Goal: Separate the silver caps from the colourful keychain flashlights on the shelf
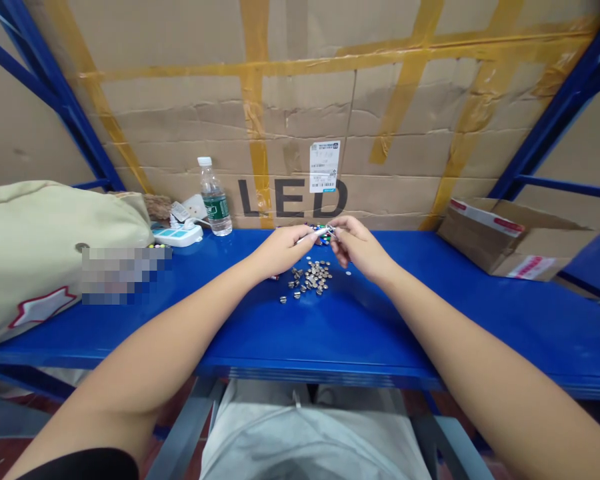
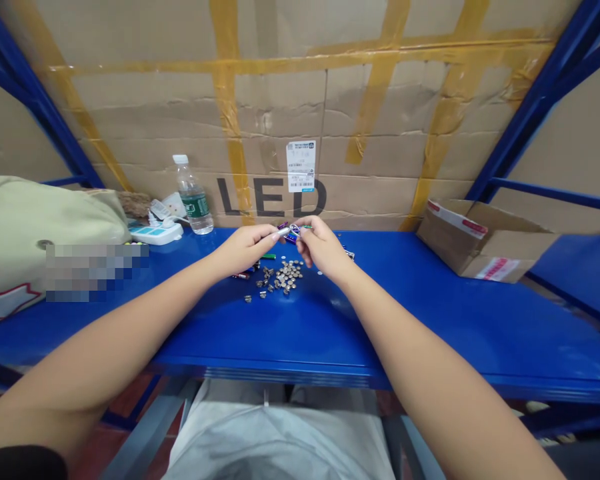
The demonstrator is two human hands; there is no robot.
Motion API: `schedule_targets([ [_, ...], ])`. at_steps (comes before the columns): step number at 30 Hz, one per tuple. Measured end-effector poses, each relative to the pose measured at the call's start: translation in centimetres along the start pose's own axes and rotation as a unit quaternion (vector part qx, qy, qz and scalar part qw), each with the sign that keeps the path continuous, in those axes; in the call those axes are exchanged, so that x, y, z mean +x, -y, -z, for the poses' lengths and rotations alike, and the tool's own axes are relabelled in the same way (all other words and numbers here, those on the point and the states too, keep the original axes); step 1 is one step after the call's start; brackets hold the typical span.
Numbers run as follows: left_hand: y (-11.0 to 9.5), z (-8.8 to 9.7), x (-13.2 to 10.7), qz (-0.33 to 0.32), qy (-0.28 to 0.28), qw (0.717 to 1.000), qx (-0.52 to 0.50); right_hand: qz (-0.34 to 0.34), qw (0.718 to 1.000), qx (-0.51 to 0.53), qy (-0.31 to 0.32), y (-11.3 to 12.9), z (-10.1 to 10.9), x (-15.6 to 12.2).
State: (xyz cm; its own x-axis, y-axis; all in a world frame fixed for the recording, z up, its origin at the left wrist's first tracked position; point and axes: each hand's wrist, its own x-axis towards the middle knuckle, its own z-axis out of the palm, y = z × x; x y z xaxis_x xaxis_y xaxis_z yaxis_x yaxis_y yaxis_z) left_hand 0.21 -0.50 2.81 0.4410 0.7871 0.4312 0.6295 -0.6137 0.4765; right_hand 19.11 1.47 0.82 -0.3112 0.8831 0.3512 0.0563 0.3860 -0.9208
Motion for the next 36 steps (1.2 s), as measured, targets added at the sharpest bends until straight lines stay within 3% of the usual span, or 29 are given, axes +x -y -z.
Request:
schedule_targets([
  [3,0.1,0.0,0.1,-0.005,-0.001,1.0,-0.009,-0.006,1.0,0.01,0.01,0.0,0.0,0.1],
  [10,0.6,0.1,0.3,-0.016,-0.013,1.0,-0.015,-0.012,0.993,-0.033,0.113,0.6,-0.3,-0.8],
  [17,0.1,0.3,0.1,-0.014,0.0,0.999,-0.037,-0.073,0.987,0.031,0.137,0.3,-0.1,-0.7],
  [26,0.0,0.4,0.1,-0.024,0.0,0.998,-0.061,-0.109,0.963,0.172,0.175,0.4,0.1,-0.9],
  [36,0.3,0.1,0.0,-0.104,0.032,0.994,0.007,-0.176,0.911,0.222,0.301,1.2,0.3,-1.1],
])
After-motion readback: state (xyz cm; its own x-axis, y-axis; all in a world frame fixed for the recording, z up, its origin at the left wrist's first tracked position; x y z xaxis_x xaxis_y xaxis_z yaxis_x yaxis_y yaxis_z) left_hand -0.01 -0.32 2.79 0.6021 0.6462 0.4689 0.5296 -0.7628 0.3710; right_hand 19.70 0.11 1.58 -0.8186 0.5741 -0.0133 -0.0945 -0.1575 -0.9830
